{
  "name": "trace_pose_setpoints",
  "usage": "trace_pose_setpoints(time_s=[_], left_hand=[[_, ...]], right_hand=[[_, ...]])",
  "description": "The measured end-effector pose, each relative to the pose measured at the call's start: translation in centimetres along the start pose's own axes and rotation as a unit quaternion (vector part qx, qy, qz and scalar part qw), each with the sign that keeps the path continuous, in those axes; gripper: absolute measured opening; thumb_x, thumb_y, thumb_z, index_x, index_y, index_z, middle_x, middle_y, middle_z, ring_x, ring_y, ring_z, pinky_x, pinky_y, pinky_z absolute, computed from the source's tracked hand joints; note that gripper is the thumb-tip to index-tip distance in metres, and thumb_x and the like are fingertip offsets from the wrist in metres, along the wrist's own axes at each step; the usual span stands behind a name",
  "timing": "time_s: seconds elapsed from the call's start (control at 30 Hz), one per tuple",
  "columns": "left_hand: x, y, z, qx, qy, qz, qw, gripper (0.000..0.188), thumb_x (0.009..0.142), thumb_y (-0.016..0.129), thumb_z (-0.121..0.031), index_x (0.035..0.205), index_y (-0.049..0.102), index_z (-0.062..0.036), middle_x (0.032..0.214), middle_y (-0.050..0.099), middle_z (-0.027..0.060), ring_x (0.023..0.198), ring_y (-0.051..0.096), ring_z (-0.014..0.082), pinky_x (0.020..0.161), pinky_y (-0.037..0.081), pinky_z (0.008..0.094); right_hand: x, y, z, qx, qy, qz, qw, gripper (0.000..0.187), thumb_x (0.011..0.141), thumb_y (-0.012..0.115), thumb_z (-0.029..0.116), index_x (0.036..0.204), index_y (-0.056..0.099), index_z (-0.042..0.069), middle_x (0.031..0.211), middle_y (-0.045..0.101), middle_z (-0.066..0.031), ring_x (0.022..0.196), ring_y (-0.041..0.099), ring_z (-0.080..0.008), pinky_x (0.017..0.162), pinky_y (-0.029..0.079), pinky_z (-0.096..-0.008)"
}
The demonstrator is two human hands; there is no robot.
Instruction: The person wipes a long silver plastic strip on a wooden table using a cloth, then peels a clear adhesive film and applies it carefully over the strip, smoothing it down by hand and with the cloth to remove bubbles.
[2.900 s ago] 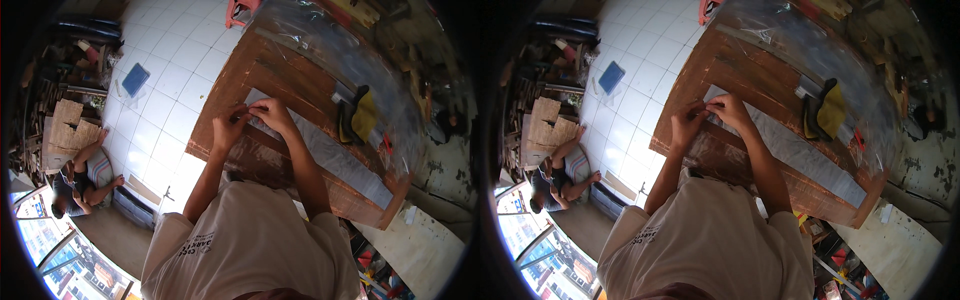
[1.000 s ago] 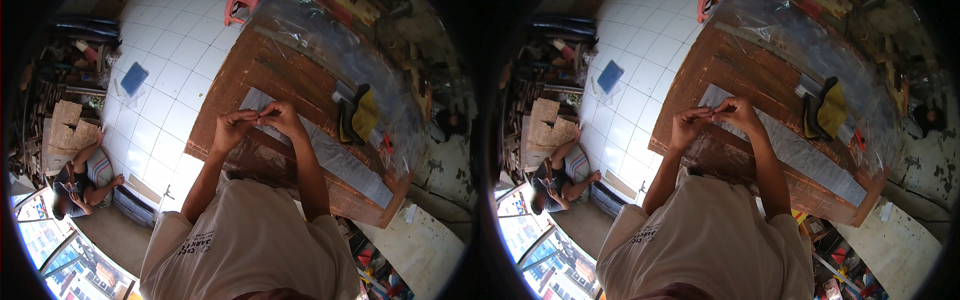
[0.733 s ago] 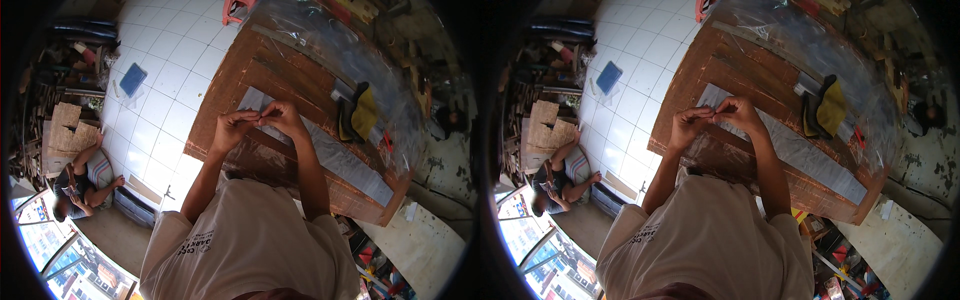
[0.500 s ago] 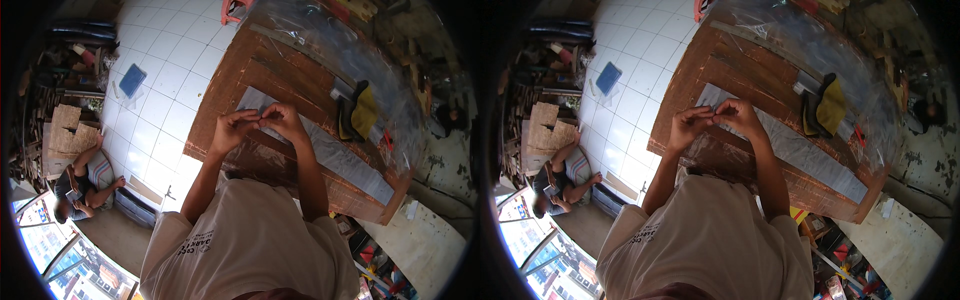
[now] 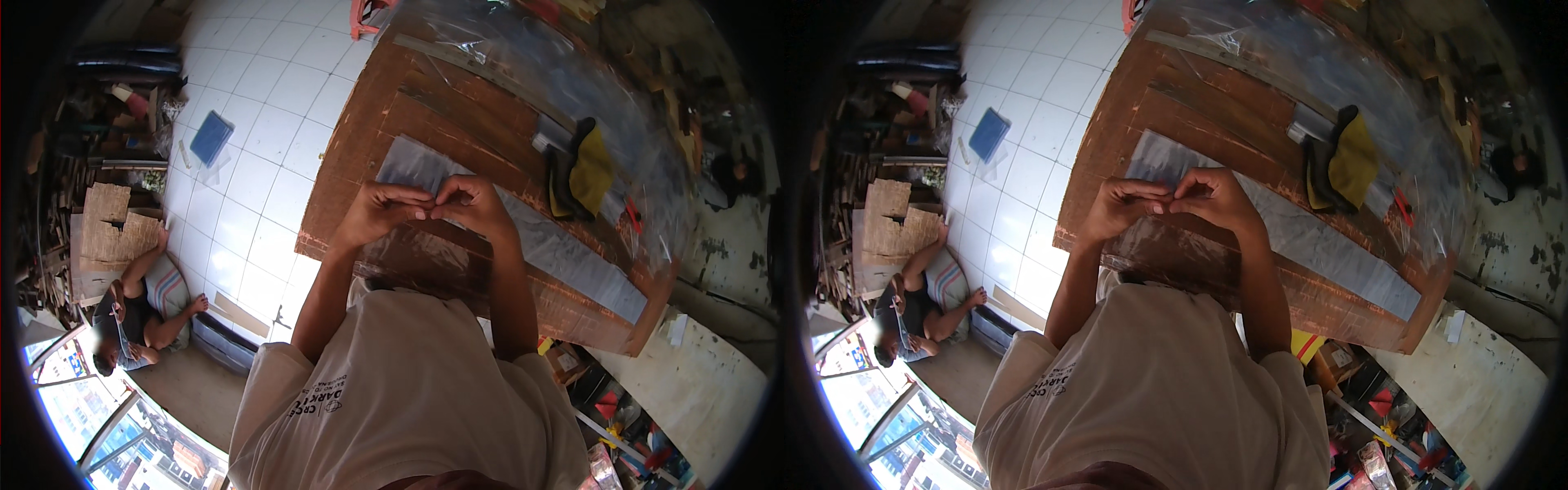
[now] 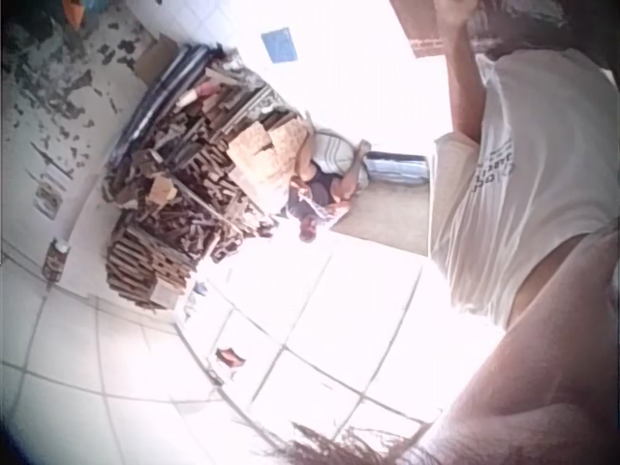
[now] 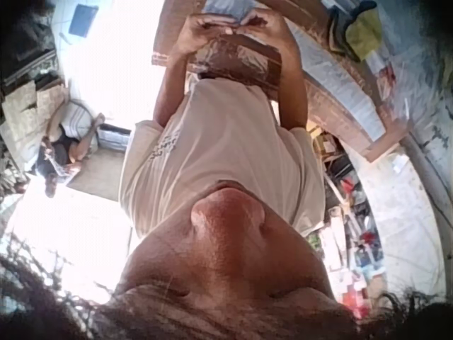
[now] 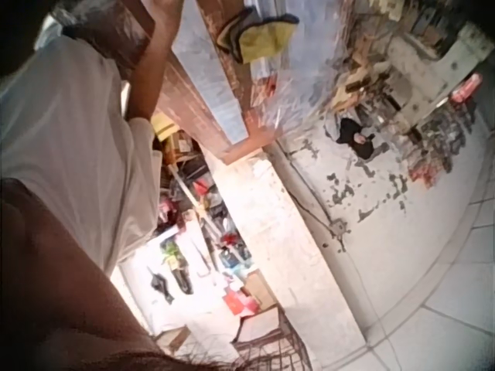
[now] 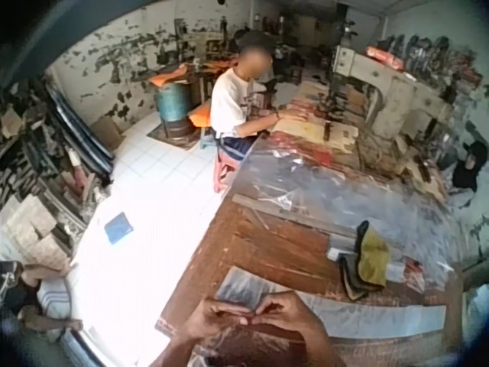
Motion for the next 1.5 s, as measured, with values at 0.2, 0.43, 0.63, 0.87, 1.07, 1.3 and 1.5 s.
trace_pose_setpoints(time_s=[0.2, 0.43, 0.63, 0.87, 1.07, 1.3, 1.5], left_hand=[[0.9, 1.2, -0.9, 0.026, -0.008, 0.024, 0.999, 0.026, 0.081, 0.071, 0.007, 0.106, 0.070, 0.0029, 0.096, 0.073, 0.0127, 0.090, 0.069, 0.0151, 0.081, 0.057, 0.0268], [1.4, 1.8, -0.4, 0.010, -0.029, 0.040, 0.999, 0.028, 0.080, 0.071, 0.007, 0.107, 0.070, 0.0024, 0.096, 0.073, 0.0134, 0.088, 0.070, 0.0158, 0.078, 0.059, 0.0281], [1.8, 2.3, -1.2, 0.048, -0.029, 0.064, 0.996, 0.028, 0.078, 0.075, 0.005, 0.106, 0.071, 0.0014, 0.093, 0.073, 0.0131, 0.086, 0.070, 0.0151, 0.076, 0.060, 0.0272], [2.2, 2.4, -1.0, 0.048, -0.046, 0.073, 0.995, 0.026, 0.077, 0.075, 0.005, 0.103, 0.073, -0.0002, 0.092, 0.073, 0.0126, 0.085, 0.070, 0.0147, 0.076, 0.059, 0.0270], [2.4, 2.7, -1.2, 0.086, -0.037, 0.086, 0.992, 0.032, 0.078, 0.076, 0.001, 0.109, 0.070, -0.0007, 0.095, 0.073, 0.0128, 0.088, 0.069, 0.0150, 0.078, 0.058, 0.0277], [2.5, 1.9, -0.7, 0.094, -0.038, -0.003, 0.995, 0.048, 0.082, 0.074, -0.002, 0.127, 0.057, 0.0033, 0.104, 0.068, 0.0103, 0.098, 0.064, 0.0159, 0.080, 0.055, 0.0282], [2.4, 1.8, -0.8, 0.180, -0.039, -0.063, 0.981, 0.030, 0.084, 0.072, -0.006, 0.112, 0.068, 0.0025, 0.089, 0.071, 0.0103, 0.085, 0.065, 0.0108, 0.074, 0.052, 0.0265]], right_hand=[[-0.8, -0.8, 0.2, 0.015, -0.001, 0.004, 1.000, 0.019, 0.072, 0.084, 0.006, 0.080, 0.066, 0.003, 0.079, 0.067, -0.0016, 0.077, 0.063, -0.0075, 0.070, 0.050, -0.0237], [-1.2, -1.5, 0.0, 0.009, -0.004, 0.007, 1.000, 0.021, 0.071, 0.084, 0.004, 0.080, 0.066, 0.003, 0.079, 0.067, -0.0013, 0.076, 0.062, -0.0074, 0.070, 0.049, -0.0235], [-1.3, -1.6, 0.4, -0.019, -0.016, 0.023, 0.999, 0.021, 0.070, 0.085, 0.004, 0.080, 0.066, 0.003, 0.079, 0.067, -0.0009, 0.076, 0.061, -0.0068, 0.069, 0.049, -0.0235], [-1.2, -1.8, 0.2, -0.015, -0.017, 0.035, 0.999, 0.021, 0.071, 0.084, 0.005, 0.080, 0.066, 0.003, 0.079, 0.067, -0.0008, 0.076, 0.062, -0.0068, 0.069, 0.049, -0.0237], [-1.3, -1.9, 0.2, 0.012, 0.003, 0.047, 0.999, 0.020, 0.071, 0.084, 0.005, 0.081, 0.067, 0.003, 0.079, 0.068, -0.0014, 0.077, 0.062, -0.0078, 0.070, 0.049, -0.0246], [-1.3, -0.3, 1.2, -0.084, -0.041, 0.025, 0.995, 0.015, 0.077, 0.076, 0.005, 0.088, 0.066, 0.002, 0.078, 0.067, -0.0057, 0.077, 0.063, -0.0126, 0.074, 0.049, -0.0273], [-2.1, -3.0, 3.0, -0.187, -0.090, -0.242, 0.948, 0.021, 0.079, 0.075, 0.007, 0.098, 0.066, 0.003, 0.081, 0.066, -0.0065, 0.073, 0.063, -0.0109, 0.066, 0.048, -0.0241]])
Point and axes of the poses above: each hand's wrist, its own x-axis towards the middle knuckle, its own y-axis out of the palm, z = x × y, the point moved 7 cm from there along x, towards the middle knuckle
